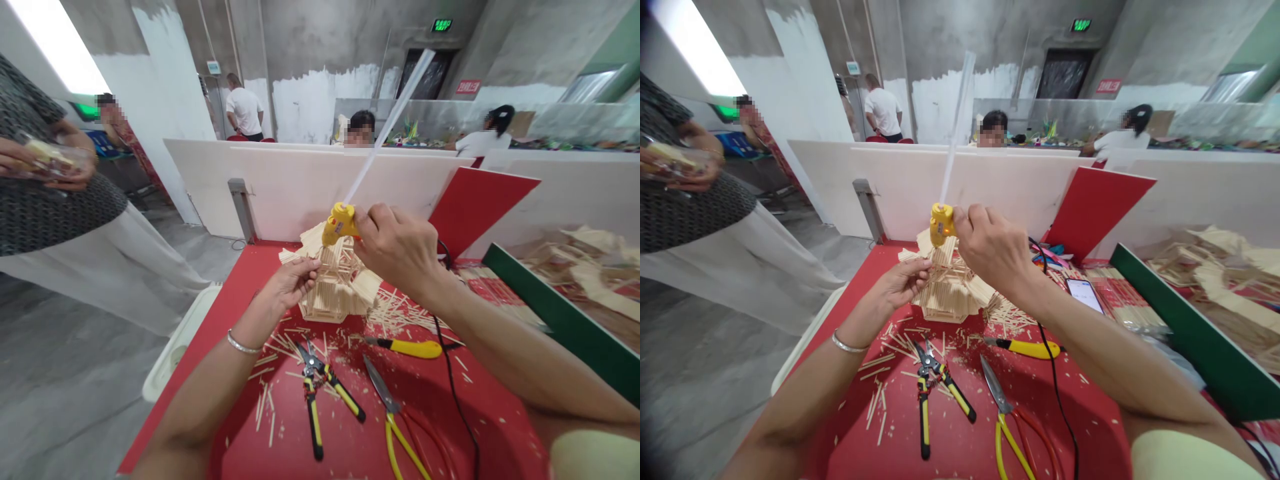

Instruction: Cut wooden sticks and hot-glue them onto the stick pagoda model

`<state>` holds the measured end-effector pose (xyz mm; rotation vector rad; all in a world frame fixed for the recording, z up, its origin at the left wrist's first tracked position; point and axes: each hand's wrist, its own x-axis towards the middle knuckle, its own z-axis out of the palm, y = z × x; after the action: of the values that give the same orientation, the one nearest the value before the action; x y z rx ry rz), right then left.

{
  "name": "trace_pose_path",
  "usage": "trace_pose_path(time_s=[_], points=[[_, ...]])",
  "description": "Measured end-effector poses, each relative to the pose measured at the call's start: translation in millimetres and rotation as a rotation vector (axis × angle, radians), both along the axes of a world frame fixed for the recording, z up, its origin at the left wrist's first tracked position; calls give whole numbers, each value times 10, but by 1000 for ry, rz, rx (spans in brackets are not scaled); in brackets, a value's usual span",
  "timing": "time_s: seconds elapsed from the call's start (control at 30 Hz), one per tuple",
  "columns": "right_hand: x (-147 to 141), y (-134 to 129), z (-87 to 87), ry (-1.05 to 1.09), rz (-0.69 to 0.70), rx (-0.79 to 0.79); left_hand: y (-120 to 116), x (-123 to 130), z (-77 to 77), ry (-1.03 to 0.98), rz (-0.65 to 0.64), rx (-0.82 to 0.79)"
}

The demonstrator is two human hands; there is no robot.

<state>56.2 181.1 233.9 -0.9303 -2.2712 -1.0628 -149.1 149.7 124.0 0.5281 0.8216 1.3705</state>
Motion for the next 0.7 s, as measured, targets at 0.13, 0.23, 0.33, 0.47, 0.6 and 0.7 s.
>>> trace_pose_path(time_s=[0.13, 0.23, 0.33, 0.47, 0.6, 0.7], points=[[20, -5, -7, -4, -15, 4, -9, 10, 23, 5, -2, -1], [36, -9, -8, 0, -5, -8, -12, 19, 35, 11, 1, -3], [48, -7, -17, 4, -6, -25, -8, 27, 36, 15, 13, -5], [55, 0, -37, 7, -5, -8, 2, 32, 35, 1, 10, -13], [66, 0, -45, 8, -12, 13, 12, 29, 30, -7, 7, -8], [85, -3, -51, 7, -18, -7, 15, 30, 26, -28, -10, 8]])
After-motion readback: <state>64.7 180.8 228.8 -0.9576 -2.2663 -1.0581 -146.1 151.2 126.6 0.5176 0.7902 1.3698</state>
